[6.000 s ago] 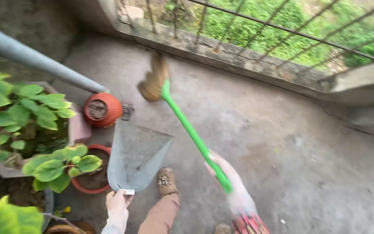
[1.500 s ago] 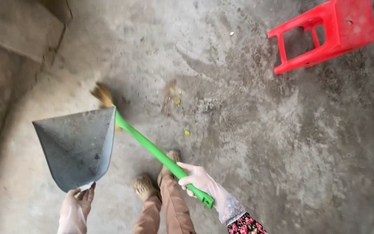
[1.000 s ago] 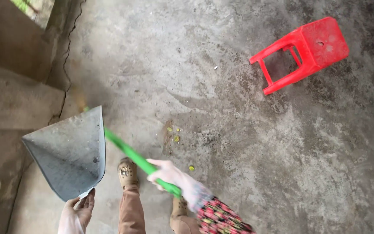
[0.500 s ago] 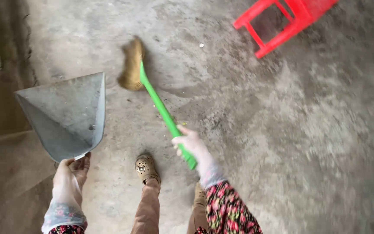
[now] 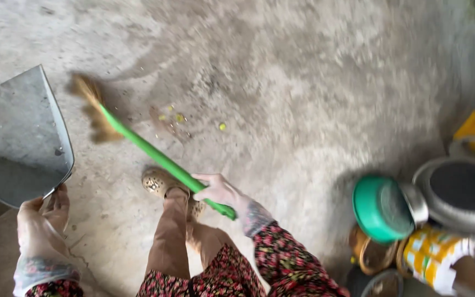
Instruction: Sweeping debris from a concrete floor into a dustpan using a broom.
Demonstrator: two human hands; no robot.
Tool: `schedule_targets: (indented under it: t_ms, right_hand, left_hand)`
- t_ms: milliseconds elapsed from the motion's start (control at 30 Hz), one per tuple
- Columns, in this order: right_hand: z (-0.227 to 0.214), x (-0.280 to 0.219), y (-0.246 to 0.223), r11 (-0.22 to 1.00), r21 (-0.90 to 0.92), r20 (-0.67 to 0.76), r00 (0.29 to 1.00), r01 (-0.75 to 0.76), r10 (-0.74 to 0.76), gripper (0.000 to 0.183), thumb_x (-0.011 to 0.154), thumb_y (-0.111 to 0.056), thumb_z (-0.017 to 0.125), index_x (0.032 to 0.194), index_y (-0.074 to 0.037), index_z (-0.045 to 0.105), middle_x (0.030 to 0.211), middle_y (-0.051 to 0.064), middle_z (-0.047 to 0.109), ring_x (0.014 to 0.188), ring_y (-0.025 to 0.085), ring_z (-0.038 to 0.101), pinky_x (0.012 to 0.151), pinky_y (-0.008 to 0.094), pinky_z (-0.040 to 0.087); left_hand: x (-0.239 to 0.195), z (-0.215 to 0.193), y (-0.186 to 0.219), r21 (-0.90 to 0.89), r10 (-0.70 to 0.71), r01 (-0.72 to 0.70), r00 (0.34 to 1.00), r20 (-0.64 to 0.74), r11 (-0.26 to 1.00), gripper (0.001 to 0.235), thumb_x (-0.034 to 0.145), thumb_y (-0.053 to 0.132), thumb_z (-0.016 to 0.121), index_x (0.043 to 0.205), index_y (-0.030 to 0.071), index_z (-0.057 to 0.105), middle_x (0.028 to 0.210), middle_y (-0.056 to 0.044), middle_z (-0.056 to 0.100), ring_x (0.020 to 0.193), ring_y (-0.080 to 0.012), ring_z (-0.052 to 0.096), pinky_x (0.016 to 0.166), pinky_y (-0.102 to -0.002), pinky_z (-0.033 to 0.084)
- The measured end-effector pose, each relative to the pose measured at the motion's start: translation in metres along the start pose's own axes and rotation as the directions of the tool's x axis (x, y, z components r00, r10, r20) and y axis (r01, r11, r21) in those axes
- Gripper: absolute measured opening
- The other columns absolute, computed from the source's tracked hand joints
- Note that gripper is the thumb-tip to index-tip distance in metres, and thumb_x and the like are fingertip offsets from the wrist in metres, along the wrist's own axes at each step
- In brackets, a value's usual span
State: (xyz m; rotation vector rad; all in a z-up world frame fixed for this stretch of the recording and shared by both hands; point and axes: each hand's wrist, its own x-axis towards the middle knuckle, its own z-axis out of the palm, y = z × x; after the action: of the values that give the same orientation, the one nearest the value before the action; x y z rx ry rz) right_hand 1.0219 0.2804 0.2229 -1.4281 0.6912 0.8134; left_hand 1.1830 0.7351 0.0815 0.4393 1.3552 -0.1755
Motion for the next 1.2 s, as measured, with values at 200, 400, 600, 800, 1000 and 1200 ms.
schedule_targets:
  t_ms: [200,400,600,800,1000,1200]
  right_hand:
    - [-0.055,-0.217,0.087,0.963,0.121,-0.15,0.954,-0.242,0.258,0.087,0.082,-0.006,0.07,0.159,-0.02,0.033,0.081,0.009,0.069,0.048,0.013,0.058,0.042,0.026,0.051]
    - [-0.045,-0.336,0.196,0.814,0.534,-0.332,0.829,-0.227,0.449,0.086,0.082,-0.011,0.071,0.158,-0.021,0.033,0.062,0.007,0.058,0.038,0.018,0.053,0.032,0.032,0.042]
    - [-0.035,-0.175,0.284,0.735,0.675,-0.54,0.642,-0.055,0.544,0.049,0.086,-0.007,0.066,0.134,0.001,0.061,0.063,0.005,0.056,0.044,0.015,0.052,0.039,0.031,0.043]
    - [0.145,-0.003,0.027,0.604,0.796,-0.418,0.675,-0.051,0.608,0.077,0.088,0.005,0.058,0.158,-0.016,0.034,0.081,0.009,0.064,0.05,0.015,0.06,0.042,0.028,0.054]
    - [0.19,-0.027,-0.087,0.698,0.715,-0.351,0.85,-0.028,0.394,0.087,0.085,0.0,0.061,0.162,-0.022,0.026,0.077,0.006,0.062,0.043,0.013,0.053,0.037,0.026,0.049]
    - [0.23,-0.121,-0.059,0.666,0.74,-0.366,0.777,-0.091,0.512,0.082,0.081,-0.002,0.063,0.158,-0.011,0.034,0.062,0.005,0.061,0.038,0.017,0.051,0.032,0.029,0.044]
  left_hand:
    - [-0.038,0.021,-0.061,0.212,0.058,-0.077,0.994,0.094,0.974,0.04,0.104,0.003,0.044,0.14,-0.011,0.033,0.141,-0.03,0.048,0.124,-0.0444,0.061,0.105,-0.048,0.065]
    - [-0.005,0.007,-0.063,0.276,-0.025,-0.018,0.988,0.15,0.961,0.034,0.101,0.001,0.052,0.133,-0.009,0.047,0.138,-0.028,0.057,0.12,-0.0432,0.067,0.099,-0.051,0.066]
    - [0.016,0.039,-0.044,0.376,0.011,-0.036,0.998,0.068,0.926,0.037,0.098,0.0,0.053,0.134,-0.008,0.048,0.135,-0.026,0.059,0.118,-0.0409,0.067,0.096,-0.05,0.063]
    - [0.024,0.079,0.023,0.473,0.023,-0.041,0.999,0.044,0.88,0.037,0.098,-0.001,0.053,0.134,-0.008,0.048,0.135,-0.026,0.059,0.118,-0.0405,0.065,0.096,-0.048,0.063]
    - [0.005,0.139,0.087,0.644,0.198,-0.164,0.98,0.019,0.747,0.032,0.098,-0.001,0.058,0.128,-0.011,0.054,0.131,-0.025,0.06,0.115,-0.0348,0.067,0.094,-0.046,0.065]
    - [0.047,0.173,0.124,0.663,0.189,-0.141,0.982,-0.001,0.735,0.029,0.096,-0.002,0.056,0.123,-0.012,0.057,0.122,-0.022,0.07,0.107,-0.0349,0.076,0.089,-0.047,0.065]
